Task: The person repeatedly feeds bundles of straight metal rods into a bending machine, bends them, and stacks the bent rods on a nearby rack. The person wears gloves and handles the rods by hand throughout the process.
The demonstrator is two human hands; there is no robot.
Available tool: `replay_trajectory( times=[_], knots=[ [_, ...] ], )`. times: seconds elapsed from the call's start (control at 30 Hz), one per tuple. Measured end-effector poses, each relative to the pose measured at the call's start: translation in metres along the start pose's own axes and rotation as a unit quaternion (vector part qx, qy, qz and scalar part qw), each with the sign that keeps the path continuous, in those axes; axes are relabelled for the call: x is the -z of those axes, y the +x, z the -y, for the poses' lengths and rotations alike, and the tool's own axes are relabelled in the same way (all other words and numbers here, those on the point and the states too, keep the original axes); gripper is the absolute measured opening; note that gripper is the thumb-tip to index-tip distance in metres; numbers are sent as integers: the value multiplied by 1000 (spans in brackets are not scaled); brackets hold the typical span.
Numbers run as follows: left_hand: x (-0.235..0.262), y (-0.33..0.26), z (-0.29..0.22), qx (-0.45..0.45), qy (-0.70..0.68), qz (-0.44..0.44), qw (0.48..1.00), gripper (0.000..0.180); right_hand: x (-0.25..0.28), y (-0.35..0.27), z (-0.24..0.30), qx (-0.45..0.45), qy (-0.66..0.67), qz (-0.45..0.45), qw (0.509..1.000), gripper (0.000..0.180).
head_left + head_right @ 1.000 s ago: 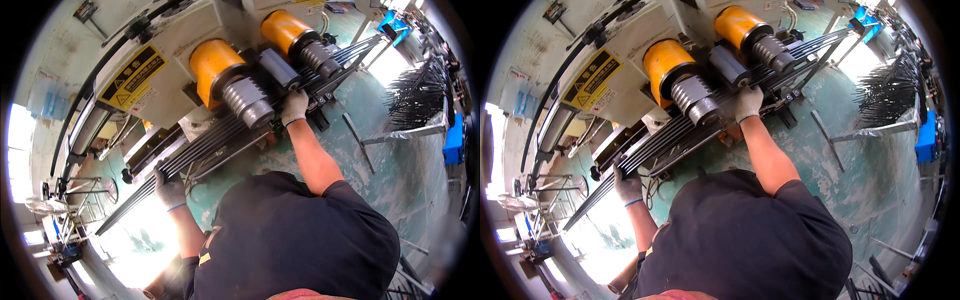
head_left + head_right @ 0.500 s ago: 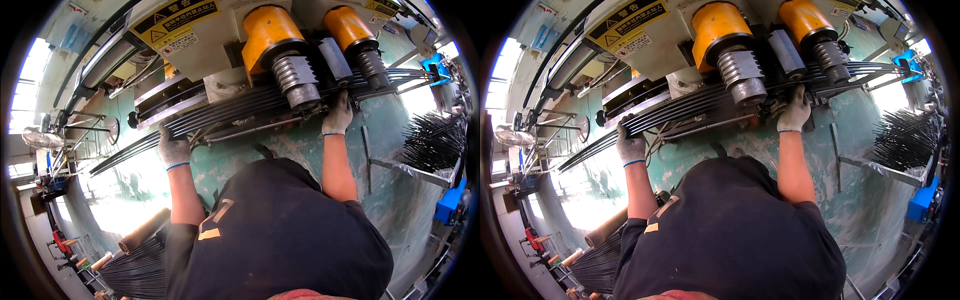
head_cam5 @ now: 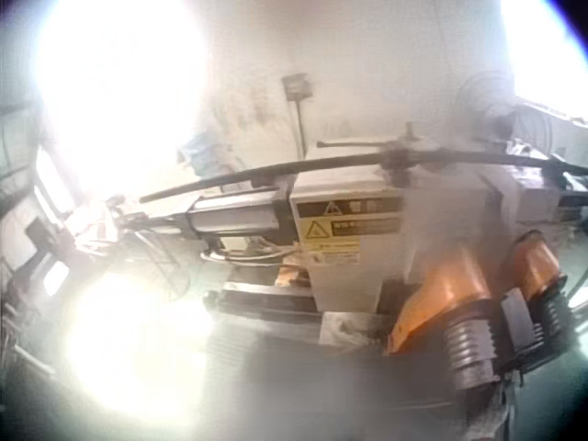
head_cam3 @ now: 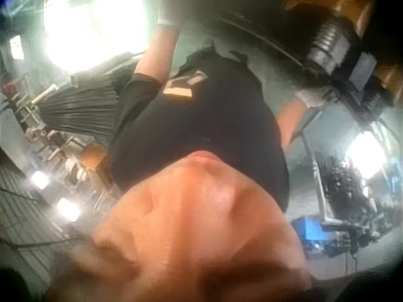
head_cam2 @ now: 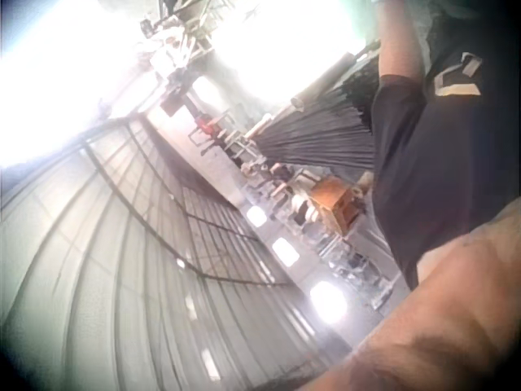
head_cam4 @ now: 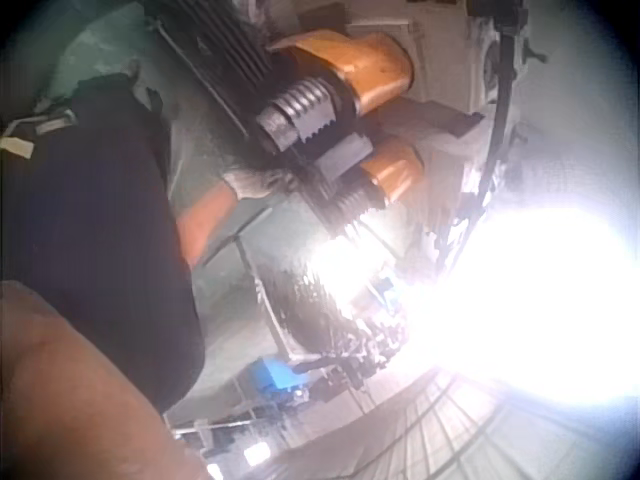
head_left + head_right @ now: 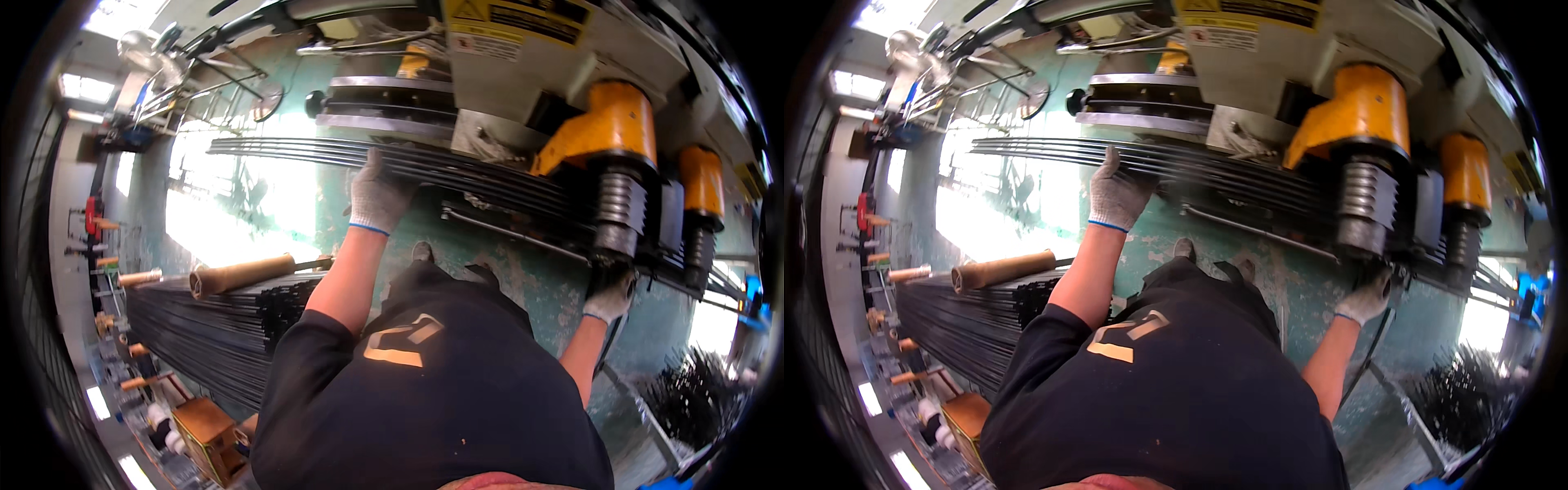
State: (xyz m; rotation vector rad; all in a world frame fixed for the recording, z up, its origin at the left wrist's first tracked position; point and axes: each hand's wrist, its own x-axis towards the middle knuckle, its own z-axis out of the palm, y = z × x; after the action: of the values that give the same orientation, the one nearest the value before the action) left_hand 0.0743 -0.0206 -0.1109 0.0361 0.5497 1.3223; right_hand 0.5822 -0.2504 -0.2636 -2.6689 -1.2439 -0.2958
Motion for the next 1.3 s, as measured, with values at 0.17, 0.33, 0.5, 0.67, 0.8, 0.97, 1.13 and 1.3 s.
replay_trajectory(
  times=[0.17, 0.33, 0.5, 0.67, 0.8, 0.97, 1.13, 1.3],
  knots=[
    [51, 24, -127, -140, -15, -53, 989, 43, -8, -36, 28, -307, 693, -18, 652, 44],
    [126, 56, -292, -231, -15, -96, 968, 43, -25, -80, 54, -348, 489, 30, 799, 48],
    [164, 78, -431, -306, 56, -169, 935, 43, 3, -126, 143, -365, 477, 32, 799, 39],
    [201, 95, -519, -303, 79, -218, 924, 40, -13, -160, 138, -445, 477, 108, 750, 23],
    [205, 97, -541, -277, 130, -183, 934, 47, -32, -176, 105, -429, 489, 157, 743, 20],
    [176, 74, -520, -242, 247, -123, 930, 49, -31, -179, 105, -445, 478, 149, 743, 20],
    [182, 59, -526, -210, 253, -99, 939, 49, -27, -185, 117, -417, 510, 192, 727, 19],
    [196, 68, -531, -193, 268, -83, 940, 54, -26, -182, 150, -429, 495, 158, 739, 23]
  ],
)
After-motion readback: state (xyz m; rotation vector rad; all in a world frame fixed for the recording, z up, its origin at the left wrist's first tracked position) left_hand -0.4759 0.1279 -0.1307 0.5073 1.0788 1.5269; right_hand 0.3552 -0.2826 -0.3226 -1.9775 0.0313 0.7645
